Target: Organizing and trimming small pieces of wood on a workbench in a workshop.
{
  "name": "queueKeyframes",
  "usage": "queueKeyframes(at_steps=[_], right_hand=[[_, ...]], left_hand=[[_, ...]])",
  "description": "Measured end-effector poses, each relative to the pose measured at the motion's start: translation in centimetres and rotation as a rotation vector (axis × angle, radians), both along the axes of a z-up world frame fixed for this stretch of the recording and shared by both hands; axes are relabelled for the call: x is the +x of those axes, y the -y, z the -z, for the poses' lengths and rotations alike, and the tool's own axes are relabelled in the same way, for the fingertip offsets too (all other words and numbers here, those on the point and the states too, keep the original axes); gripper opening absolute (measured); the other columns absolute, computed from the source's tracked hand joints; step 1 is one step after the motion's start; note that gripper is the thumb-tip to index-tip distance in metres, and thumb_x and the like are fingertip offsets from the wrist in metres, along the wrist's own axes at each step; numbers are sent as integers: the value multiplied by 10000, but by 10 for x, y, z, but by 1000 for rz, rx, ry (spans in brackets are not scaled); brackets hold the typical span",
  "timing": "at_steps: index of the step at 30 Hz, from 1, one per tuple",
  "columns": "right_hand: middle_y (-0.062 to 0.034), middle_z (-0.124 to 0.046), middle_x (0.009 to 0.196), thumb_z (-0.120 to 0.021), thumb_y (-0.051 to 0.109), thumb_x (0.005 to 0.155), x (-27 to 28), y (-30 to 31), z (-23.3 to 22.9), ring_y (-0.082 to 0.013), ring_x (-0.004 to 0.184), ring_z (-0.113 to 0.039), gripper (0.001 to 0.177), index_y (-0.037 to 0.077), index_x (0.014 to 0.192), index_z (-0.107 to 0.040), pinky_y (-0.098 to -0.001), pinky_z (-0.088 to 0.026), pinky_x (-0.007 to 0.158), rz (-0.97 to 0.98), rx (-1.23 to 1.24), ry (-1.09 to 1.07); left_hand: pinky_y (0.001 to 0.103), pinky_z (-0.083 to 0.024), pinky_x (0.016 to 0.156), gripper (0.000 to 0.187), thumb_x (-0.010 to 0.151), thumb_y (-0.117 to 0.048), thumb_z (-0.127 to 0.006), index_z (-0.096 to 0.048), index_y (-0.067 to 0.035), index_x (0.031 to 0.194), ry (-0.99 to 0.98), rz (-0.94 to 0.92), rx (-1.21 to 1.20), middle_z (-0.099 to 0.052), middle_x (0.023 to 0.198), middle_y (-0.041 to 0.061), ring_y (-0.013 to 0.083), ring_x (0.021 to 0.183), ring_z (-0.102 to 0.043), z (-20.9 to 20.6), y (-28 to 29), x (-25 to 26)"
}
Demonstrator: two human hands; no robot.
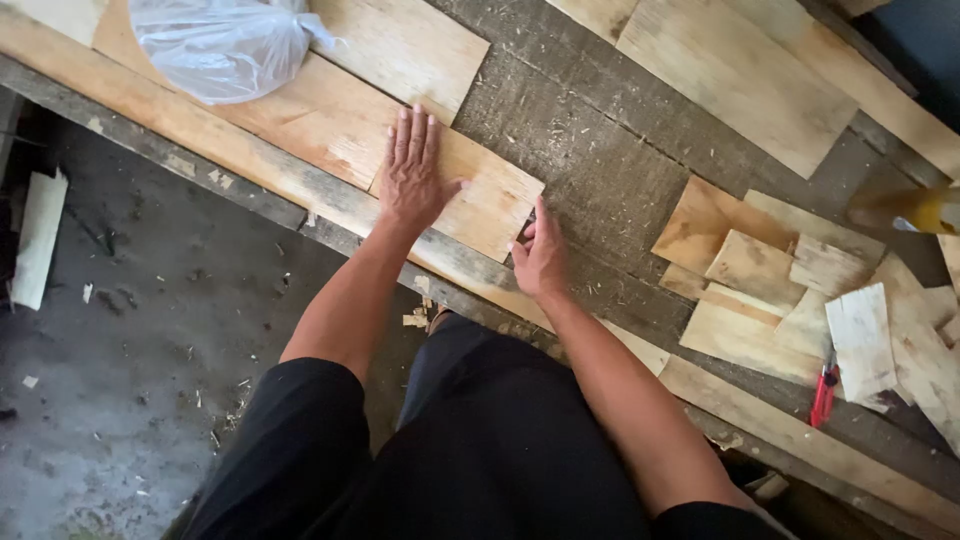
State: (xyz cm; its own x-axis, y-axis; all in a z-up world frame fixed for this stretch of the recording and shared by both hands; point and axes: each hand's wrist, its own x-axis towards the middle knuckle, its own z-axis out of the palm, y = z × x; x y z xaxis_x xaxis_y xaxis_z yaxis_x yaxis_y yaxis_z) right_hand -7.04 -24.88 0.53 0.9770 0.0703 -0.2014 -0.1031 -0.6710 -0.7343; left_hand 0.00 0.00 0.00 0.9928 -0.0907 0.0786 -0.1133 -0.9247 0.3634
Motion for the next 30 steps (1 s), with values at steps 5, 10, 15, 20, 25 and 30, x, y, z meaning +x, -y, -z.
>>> queueKeyframes(at_steps=[5, 10, 15, 20, 25, 30], right_hand=[[-101, -569, 1054, -762, 12, 830, 0, 6, 16, -197, 774, -631, 964, 50, 1630, -226, -349, -560, 725, -45, -26, 65], [-92, -642, 1018, -786, 79, 868, -5, 26, 20, -193, 792, -652, 934, 41, 1617, -229, -352, -557, 776, -53, 53, 103], [-110, -638, 1188, -724, 92, 917, -28, 67, -51, -141, 862, -689, 810, 67, 1606, -298, -296, -597, 732, -8, 31, -11], [-106, -682, 1157, -724, 94, 930, -85, 168, -34, -168, 832, -692, 649, 57, 1526, -470, -323, -584, 754, 233, -37, 146], [-154, -622, 1215, -711, 61, 915, -133, 284, -37, -234, 924, -691, 556, 40, 1442, -534, -369, -586, 827, 493, -157, 157], [-190, -572, 1332, -780, 29, 790, -163, 379, -56, -402, 1183, -553, 614, 36, 1374, -588, -510, -469, 1014, 332, -661, 220]], left_hand=[[497, -36, 1302, 1102, 907, -681, -649, -227, 31, 1633, -70, 6, 52, -114, 1721, 234, 385, 1600, -48, 1, 1, 3], [493, -18, 1272, 1077, 919, -690, -582, -206, 21, 1636, -104, 25, 120, -85, 1714, 233, 376, 1583, -29, 10, 1, 8], [556, -7, 1291, 1043, 965, -647, -599, -235, 33, 1668, -57, 22, 120, -116, 1744, 238, 391, 1616, -46, 10, 3, 0], [563, -22, 1305, 994, 950, -554, -640, -261, 14, 1672, -72, 5, 241, -136, 1763, 206, 335, 1645, -77, 3, 10, -5], [560, -25, 1308, 956, 1034, -493, -607, -189, 88, 1668, -52, -113, 10, -95, 1741, 308, 405, 1632, -75, -21, 36, -31], [559, -81, 1340, 869, 1067, -370, -646, -191, 79, 1656, 66, 16, -61, -79, 1734, 307, 475, 1627, -98, -41, 100, -72]])
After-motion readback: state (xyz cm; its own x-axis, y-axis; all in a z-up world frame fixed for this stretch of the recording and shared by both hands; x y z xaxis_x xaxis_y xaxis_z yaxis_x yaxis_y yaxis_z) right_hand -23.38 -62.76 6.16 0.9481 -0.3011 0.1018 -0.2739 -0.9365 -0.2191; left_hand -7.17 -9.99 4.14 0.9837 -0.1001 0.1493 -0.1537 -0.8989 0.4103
